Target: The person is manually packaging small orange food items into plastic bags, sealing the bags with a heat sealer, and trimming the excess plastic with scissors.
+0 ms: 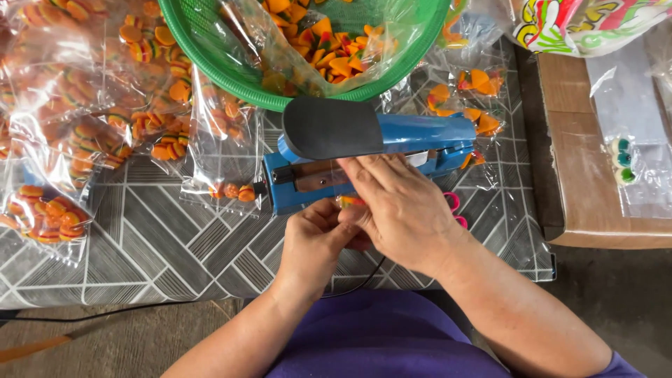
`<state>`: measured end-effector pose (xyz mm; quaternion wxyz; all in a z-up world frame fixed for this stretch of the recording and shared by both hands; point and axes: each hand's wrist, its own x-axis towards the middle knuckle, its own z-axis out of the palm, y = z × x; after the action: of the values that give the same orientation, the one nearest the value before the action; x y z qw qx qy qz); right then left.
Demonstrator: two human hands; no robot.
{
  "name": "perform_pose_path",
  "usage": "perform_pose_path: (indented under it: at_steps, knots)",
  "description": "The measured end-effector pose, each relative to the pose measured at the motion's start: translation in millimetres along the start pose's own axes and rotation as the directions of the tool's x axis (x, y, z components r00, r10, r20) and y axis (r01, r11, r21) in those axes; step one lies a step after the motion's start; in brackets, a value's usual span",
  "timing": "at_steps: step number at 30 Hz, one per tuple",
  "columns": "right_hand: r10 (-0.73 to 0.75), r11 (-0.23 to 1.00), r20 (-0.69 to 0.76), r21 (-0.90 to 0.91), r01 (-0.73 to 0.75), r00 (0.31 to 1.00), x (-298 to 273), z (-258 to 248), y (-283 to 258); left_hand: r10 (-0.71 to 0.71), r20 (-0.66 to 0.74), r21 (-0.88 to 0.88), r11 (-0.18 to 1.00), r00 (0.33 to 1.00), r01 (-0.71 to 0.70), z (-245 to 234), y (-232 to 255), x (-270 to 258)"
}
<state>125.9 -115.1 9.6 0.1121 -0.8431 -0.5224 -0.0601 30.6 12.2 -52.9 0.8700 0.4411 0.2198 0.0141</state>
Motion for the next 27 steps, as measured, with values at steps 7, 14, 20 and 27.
perform_pose_path:
  at_steps: [7, 14, 20, 27]
  knots:
    - [0.139, 0.964, -0.473, 0.267, -0.009, 0.870, -16.8, -64.4, -10.8, -0.092, -0.051, 0.075, 0.993, 0.994, 0.096, 17.3, 23.7, -2.5]
    - [0.438, 0.894, 0.025, 0.092, -0.438, 0.899, 23.9, -73.9, 51.7, 0.002, -0.109, 0.094, 0.996, 0.994, 0.008, 21.9, 18.3, -1.0]
    - [0.413, 0.888, 0.180, 0.137, -0.439, 0.893, 40.8, -58.3, 53.7, -0.016, -0.195, -0.017, 1.000, 0.981, 0.013, 24.6, 17.1, -3.1]
    - [-0.036, 0.927, -0.321, 0.343, 0.152, 0.946, -4.3, -75.3, -10.5, 0.098, -0.203, 0.036, 0.995, 0.974, -0.092, 24.8, 10.2, 1.2]
